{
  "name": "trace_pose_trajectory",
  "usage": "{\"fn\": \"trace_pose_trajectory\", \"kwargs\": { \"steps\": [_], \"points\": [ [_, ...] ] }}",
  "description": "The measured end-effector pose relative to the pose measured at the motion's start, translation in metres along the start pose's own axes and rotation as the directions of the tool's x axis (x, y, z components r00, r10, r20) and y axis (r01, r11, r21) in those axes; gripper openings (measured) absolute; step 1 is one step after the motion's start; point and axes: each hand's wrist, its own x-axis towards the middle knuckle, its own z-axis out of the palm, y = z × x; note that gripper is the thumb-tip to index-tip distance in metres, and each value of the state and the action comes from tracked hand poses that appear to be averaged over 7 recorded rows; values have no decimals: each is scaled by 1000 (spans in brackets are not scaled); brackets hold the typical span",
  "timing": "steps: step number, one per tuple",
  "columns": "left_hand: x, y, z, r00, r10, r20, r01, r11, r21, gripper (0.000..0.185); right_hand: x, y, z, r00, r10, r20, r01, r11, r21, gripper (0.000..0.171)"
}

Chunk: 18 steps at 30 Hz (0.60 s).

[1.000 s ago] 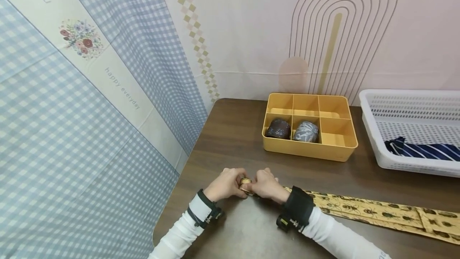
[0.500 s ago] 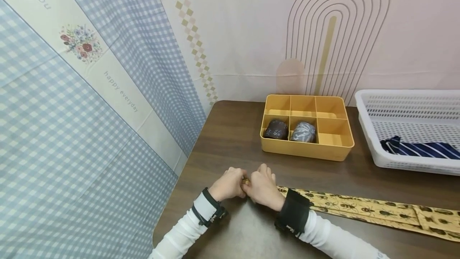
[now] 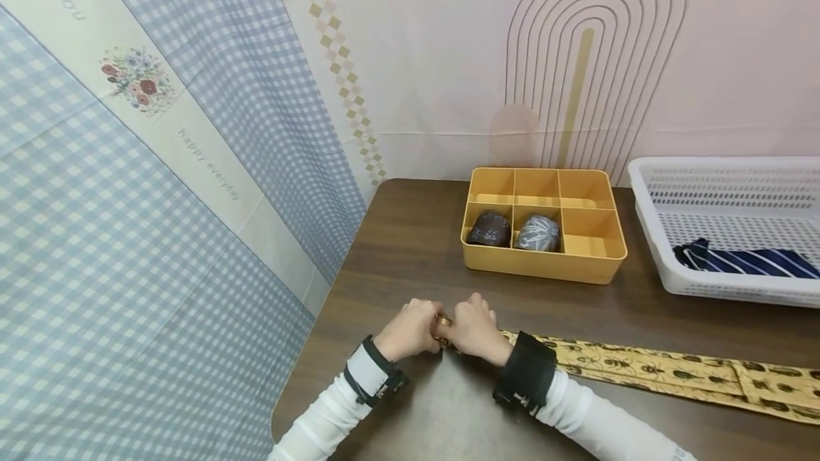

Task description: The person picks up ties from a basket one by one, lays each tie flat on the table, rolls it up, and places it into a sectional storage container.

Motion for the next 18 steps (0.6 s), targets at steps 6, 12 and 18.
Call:
{"fn": "trace_pose_trajectory", "kwargs": {
  "steps": [6, 12, 18],
  "points": [
    [2, -5, 3, 998, 53, -18, -54, 996, -67, 31, -1, 9, -11, 995, 43, 94, -52, 994, 101, 45],
    [3, -11, 9, 998, 68, 13, -63, 972, -228, 37, -5, 17, -17, 992, 48, 115, -60, 992, 111, 49],
    [4, -11, 13, 996, 81, 22, -70, 950, -305, 32, -9, 26, -20, 1000, -3, 23, 0, 991, 134, 34]
  ]
}}
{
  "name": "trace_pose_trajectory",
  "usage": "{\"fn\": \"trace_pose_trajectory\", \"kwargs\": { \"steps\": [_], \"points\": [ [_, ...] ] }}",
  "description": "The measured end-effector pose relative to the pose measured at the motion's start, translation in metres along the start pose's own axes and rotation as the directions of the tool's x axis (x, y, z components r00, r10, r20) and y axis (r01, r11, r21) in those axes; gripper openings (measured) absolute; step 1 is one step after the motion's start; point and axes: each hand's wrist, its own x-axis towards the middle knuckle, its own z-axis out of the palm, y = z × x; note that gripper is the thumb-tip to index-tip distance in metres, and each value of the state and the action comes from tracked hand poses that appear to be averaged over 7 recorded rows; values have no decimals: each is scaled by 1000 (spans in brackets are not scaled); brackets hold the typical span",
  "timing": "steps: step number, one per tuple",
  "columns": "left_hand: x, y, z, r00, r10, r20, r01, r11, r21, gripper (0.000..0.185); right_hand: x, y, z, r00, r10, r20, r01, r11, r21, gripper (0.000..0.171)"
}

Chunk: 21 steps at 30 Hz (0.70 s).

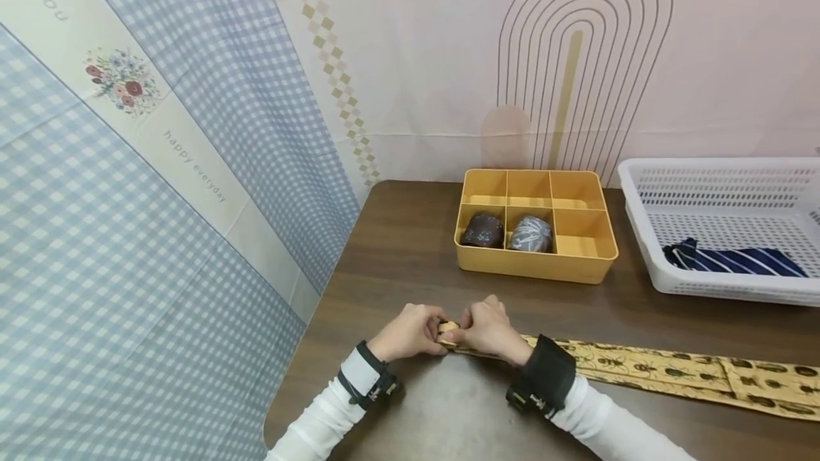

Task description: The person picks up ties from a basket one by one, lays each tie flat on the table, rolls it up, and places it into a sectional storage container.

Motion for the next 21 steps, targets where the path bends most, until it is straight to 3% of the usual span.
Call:
{"fn": "trace_pose_trajectory", "kwargs": {
  "steps": [4, 8, 16, 21],
  "points": [
    [2, 3, 2, 1000, 3, -20, -3, 1000, 14, 26, 0, 3, 3, 987, -141, -72, 142, 990, 3, 27],
    [4, 11, 0, 1000, -20, -11, 21, 996, 89, 27, -2, 1, 3, 964, -257, -66, 255, 966, -39, 15],
    [10, 24, -3, 994, -104, 18, 94, 949, 301, 28, -8, -4, -3, 953, -293, -72, 273, 939, -209, 25],
    [9, 26, -4, 994, -102, 35, 84, 935, 344, 32, -10, -4, -3, 961, -269, -71, 247, 942, -226, 26]
  ]
}}
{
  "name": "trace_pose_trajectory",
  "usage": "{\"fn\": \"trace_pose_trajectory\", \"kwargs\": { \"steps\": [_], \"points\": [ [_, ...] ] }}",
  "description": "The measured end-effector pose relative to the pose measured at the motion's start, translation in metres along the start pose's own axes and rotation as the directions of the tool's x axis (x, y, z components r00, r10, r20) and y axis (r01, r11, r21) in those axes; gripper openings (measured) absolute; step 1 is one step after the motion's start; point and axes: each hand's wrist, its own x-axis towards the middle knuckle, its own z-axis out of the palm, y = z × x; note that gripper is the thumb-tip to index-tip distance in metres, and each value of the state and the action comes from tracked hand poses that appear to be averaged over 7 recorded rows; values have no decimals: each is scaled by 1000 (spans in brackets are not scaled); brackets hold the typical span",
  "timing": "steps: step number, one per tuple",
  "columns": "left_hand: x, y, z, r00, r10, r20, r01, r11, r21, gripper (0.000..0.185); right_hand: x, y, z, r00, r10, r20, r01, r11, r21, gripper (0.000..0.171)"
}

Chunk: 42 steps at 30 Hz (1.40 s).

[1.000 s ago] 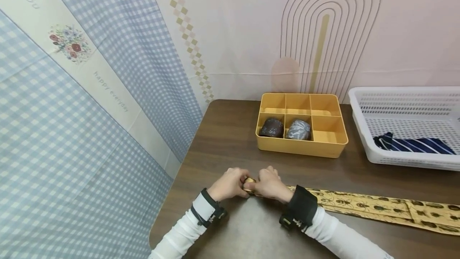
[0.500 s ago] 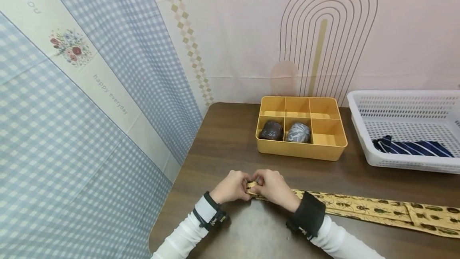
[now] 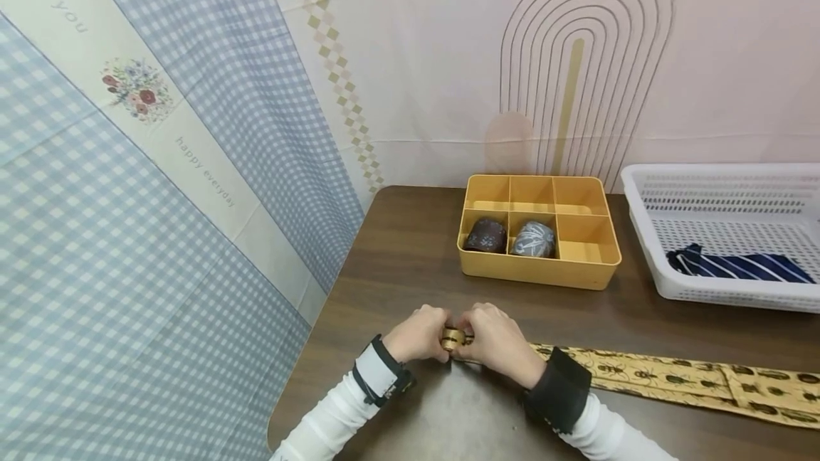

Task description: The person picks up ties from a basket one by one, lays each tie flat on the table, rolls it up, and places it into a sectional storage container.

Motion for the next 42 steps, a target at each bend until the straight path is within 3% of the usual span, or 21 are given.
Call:
{"fn": "trace_pose_trajectory", "kwargs": {
  "steps": [10, 16, 26, 32, 38, 42],
  "points": [
    [-1, -5, 5, 998, 61, -6, -61, 992, -109, 35, -3, 8, -1, 998, 31, 48, -31, 1000, -3, 26],
    [1, -10, 13, 996, 88, -22, -91, 962, -259, 40, -6, 15, -3, 995, 57, 86, -58, 998, 12, 27],
    [4, -13, 24, 991, 124, -60, -137, 922, -362, 37, -9, 25, -5, 993, 54, 108, -62, 995, 73, 27],
    [8, -5, 25, 990, 96, -102, -121, 953, -279, 25, -9, 25, -7, 995, 14, 101, -21, 997, 69, 31],
    [13, 12, 17, 992, 93, -83, -105, 983, -151, 25, -14, 18, -15, 999, -42, 21, 42, 999, 30, 38],
    [16, 23, 14, 997, 35, -74, -39, 998, -52, 27, -16, 14, -20, 998, -53, -19, 53, 999, 4, 32]
  ]
}}
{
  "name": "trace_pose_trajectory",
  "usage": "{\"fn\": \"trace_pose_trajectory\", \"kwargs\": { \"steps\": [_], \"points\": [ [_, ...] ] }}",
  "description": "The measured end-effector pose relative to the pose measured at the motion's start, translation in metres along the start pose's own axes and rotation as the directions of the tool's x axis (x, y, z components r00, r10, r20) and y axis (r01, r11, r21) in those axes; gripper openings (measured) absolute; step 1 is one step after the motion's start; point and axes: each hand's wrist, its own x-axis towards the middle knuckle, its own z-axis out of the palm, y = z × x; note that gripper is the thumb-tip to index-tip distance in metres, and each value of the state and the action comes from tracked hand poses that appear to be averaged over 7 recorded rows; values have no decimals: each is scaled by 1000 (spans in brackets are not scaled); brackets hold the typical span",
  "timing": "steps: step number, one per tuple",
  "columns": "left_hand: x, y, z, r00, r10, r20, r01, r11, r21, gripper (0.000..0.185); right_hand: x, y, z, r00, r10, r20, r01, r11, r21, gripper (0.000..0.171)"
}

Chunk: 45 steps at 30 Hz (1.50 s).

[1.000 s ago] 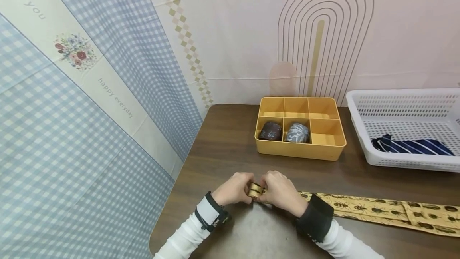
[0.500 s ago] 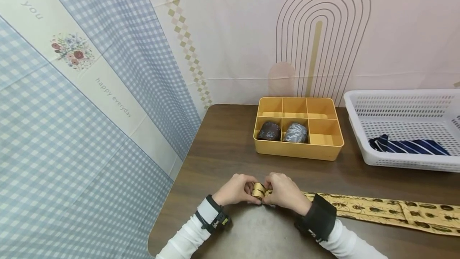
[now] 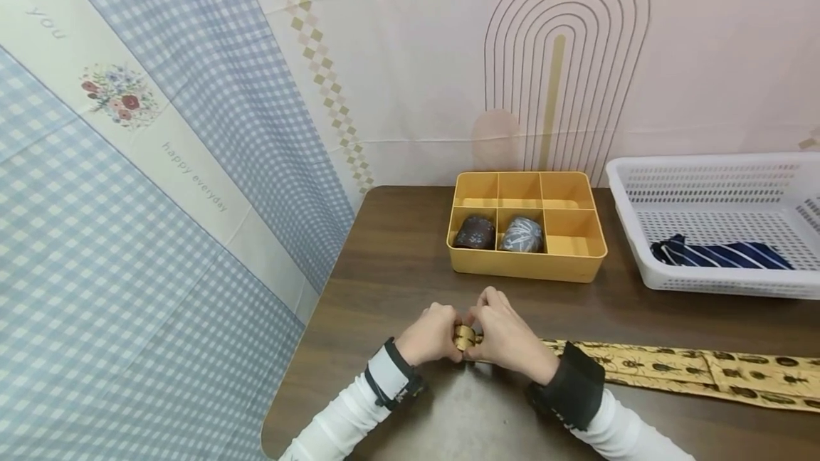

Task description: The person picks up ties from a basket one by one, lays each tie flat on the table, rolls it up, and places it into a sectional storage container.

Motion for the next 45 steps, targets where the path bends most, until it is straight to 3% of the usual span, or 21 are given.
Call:
{"fn": "trace_pose_trajectory", "kwargs": {
  "steps": [3, 6, 10, 14, 21, 29, 35, 40, 45],
  "points": [
    [1, 7, 0, 998, -63, 10, 62, 998, 29, 29, -1, -1, -3, 1000, 12, 3, -12, 1000, -23, 28],
    [0, 10, 2, 996, -84, 15, 84, 996, 29, 29, -3, 0, -4, 1000, 25, 10, -25, 999, -36, 27],
    [-2, 7, 5, 999, -49, 15, 49, 999, 18, 32, -5, 4, -4, 999, 32, 18, -31, 998, -56, 29],
    [-4, 0, 8, 1000, 5, 19, -4, 999, -54, 35, -7, 10, -5, 998, 54, 38, -51, 996, -76, 29],
    [-4, -3, 10, 999, 49, 0, -48, 976, -211, 36, -8, 18, -8, 993, 89, 80, -84, 994, -66, 26],
    [-1, -2, 17, 996, 87, -18, -89, 958, -272, 33, -10, 21, -6, 988, 116, 104, -111, 993, -48, 28],
    [2, 1, 17, 995, 91, -34, -96, 970, -225, 28, -10, 20, -5, 989, 112, 101, -109, 993, -34, 31],
    [5, 9, 12, 997, 75, -19, -77, 992, -98, 26, -12, 17, -12, 997, 54, 53, -54, 998, -11, 36],
    [8, 20, 6, 1000, 22, 1, -22, 1000, -3, 27, -12, 13, -17, 1000, 2, 2, -2, 1000, -3, 29]
  ]
}}
